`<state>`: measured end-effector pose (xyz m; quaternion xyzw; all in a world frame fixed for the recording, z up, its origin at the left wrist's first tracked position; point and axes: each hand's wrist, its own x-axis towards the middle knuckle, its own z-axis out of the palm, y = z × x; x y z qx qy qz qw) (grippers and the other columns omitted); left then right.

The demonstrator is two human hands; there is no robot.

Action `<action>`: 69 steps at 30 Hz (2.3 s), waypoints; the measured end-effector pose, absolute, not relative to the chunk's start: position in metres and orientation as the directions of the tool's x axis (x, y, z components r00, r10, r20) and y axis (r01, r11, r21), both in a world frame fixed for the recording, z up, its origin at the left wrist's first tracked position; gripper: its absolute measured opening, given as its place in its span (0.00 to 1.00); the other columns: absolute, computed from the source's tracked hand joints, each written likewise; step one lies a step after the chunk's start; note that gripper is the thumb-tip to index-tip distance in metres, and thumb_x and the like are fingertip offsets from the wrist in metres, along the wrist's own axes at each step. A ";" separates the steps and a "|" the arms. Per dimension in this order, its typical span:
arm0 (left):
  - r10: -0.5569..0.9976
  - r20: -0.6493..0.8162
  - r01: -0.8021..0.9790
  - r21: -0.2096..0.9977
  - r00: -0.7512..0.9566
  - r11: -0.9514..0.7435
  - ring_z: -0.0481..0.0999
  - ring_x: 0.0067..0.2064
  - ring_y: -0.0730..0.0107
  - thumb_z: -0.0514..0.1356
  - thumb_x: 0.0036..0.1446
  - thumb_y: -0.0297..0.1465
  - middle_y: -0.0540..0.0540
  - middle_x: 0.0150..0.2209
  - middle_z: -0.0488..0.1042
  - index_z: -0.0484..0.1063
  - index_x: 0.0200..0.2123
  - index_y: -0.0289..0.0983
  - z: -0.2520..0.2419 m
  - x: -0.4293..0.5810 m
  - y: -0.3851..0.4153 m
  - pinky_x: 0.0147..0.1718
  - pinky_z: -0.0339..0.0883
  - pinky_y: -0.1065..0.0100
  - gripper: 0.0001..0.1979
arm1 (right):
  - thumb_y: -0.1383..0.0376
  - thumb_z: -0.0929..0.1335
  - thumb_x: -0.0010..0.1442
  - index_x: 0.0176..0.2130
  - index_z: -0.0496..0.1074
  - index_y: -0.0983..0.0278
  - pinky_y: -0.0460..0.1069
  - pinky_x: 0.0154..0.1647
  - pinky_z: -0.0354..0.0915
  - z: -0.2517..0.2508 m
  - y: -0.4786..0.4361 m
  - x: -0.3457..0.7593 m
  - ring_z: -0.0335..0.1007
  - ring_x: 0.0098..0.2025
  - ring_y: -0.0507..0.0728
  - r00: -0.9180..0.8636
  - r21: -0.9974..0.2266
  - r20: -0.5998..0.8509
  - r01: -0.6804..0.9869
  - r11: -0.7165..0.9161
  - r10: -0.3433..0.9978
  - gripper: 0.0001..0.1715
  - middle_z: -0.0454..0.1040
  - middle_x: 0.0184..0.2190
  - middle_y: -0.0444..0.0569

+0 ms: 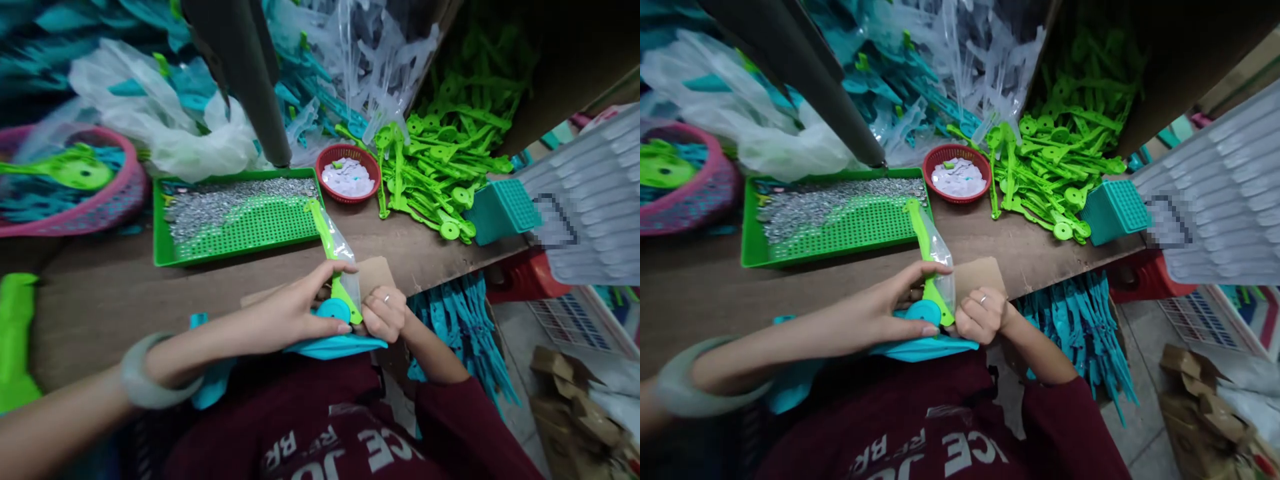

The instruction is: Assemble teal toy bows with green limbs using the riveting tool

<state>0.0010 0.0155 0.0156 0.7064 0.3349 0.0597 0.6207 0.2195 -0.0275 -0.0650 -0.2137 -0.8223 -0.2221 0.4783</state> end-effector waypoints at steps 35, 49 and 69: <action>0.353 -0.633 0.471 0.761 0.689 0.446 0.76 0.57 0.47 0.76 0.42 0.40 0.43 0.50 0.81 0.77 0.47 0.37 0.008 0.010 0.048 0.60 0.66 0.56 0.28 | 0.47 0.70 0.63 0.57 0.66 0.67 0.55 0.55 0.70 0.034 0.049 0.199 0.69 0.54 0.58 -0.149 -0.720 0.608 0.312 0.620 0.780 0.34 0.72 0.53 0.57; 0.294 -0.598 0.381 0.745 0.745 0.548 0.82 0.35 0.55 0.76 0.34 0.47 0.44 0.31 0.83 0.80 0.31 0.37 -0.052 0.001 0.050 0.36 0.76 0.61 0.24 | 0.37 0.73 0.49 0.38 0.68 0.63 0.47 0.24 0.68 0.057 0.122 0.144 0.69 0.21 0.51 -0.319 -0.985 0.104 -0.163 0.054 0.942 0.35 0.72 0.19 0.39; 0.374 -0.453 0.176 0.794 0.809 0.582 0.77 0.26 0.66 0.75 0.39 0.35 0.49 0.25 0.79 0.76 0.33 0.36 -0.050 0.001 0.054 0.21 0.66 0.71 0.18 | 0.30 0.34 0.55 0.56 0.68 0.71 0.54 0.23 0.64 0.058 -0.003 0.171 0.58 0.20 0.58 0.021 -0.880 0.431 0.231 0.415 0.902 0.68 0.57 0.17 0.43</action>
